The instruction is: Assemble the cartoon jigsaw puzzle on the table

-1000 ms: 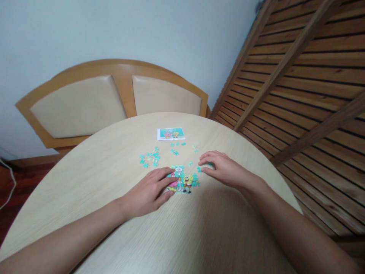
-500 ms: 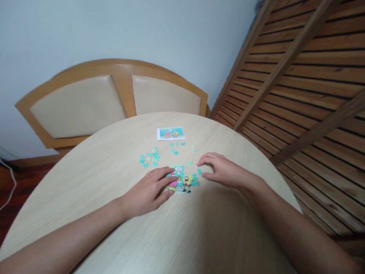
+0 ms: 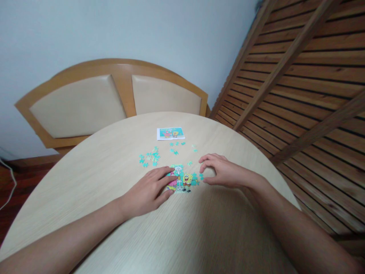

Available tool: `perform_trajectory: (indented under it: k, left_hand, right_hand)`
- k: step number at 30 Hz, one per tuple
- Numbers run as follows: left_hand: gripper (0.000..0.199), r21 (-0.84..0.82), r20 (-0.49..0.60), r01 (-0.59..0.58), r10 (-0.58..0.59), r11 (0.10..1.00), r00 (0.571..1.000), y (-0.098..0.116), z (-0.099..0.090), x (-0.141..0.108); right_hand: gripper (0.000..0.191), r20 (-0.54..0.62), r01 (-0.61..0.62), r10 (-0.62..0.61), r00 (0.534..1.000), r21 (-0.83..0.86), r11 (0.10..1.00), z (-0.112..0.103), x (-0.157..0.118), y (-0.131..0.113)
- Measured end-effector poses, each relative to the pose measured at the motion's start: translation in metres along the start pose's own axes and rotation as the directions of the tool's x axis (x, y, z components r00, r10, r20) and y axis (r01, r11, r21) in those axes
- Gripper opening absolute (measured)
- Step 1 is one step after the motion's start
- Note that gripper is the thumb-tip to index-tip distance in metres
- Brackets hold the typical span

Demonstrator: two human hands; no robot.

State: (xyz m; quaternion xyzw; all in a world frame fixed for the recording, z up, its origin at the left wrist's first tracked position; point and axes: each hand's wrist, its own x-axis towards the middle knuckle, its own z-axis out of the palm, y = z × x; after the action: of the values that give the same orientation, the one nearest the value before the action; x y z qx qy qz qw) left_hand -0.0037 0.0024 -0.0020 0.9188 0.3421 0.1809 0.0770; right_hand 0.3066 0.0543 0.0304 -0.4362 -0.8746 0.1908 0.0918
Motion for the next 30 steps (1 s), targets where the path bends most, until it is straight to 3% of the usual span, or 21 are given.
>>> perform_trajectory:
  k: [30]
  left_hand:
    - [0.039, -0.021, -0.026, 0.008, -0.009, 1.000, 1.000, -0.0016, 0.0017, -0.0004]
  right_hand:
    - [0.022, 0.023, 0.058, -0.059, 0.998, 0.052, 0.997, 0.0020, 0.0022, -0.0100]
